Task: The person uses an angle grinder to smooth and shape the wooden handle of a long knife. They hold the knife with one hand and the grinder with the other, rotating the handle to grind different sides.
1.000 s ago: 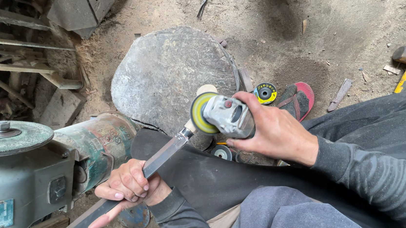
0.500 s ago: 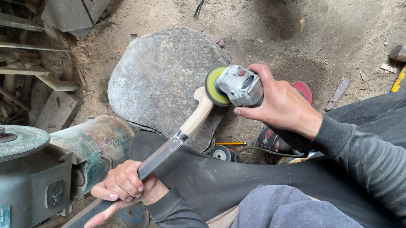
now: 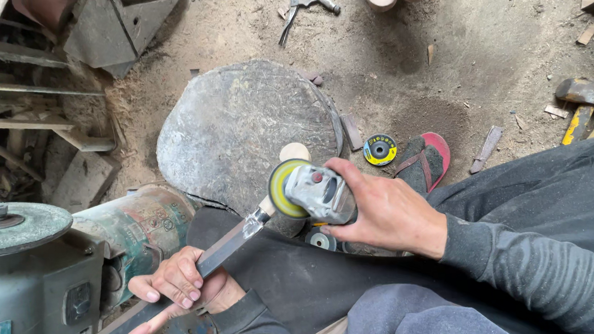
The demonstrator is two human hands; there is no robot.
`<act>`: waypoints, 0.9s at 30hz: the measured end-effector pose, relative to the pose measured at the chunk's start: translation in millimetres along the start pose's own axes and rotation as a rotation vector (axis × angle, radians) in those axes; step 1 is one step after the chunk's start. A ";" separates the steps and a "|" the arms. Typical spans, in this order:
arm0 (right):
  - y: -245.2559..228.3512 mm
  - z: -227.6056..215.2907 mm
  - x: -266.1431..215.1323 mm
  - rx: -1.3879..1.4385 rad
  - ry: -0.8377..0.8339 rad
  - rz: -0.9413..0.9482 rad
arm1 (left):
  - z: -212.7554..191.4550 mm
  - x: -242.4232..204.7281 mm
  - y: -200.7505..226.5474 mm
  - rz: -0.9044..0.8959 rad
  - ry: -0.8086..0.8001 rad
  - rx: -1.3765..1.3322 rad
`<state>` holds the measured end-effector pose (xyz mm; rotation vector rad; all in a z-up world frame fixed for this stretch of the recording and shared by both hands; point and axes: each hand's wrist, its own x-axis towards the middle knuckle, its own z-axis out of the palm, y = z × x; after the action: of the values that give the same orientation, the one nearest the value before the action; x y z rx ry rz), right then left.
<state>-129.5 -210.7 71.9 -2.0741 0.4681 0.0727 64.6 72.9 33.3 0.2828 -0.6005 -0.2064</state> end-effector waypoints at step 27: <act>81.2 -57.3 -1.3 0.105 0.522 0.116 | 114.3 -31.4 -58.0 -0.468 0.262 1.091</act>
<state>-167.4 -295.3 36.0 -1.9493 0.8875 -0.4256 -33.5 3.9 88.3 1.4902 -0.3261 -0.2695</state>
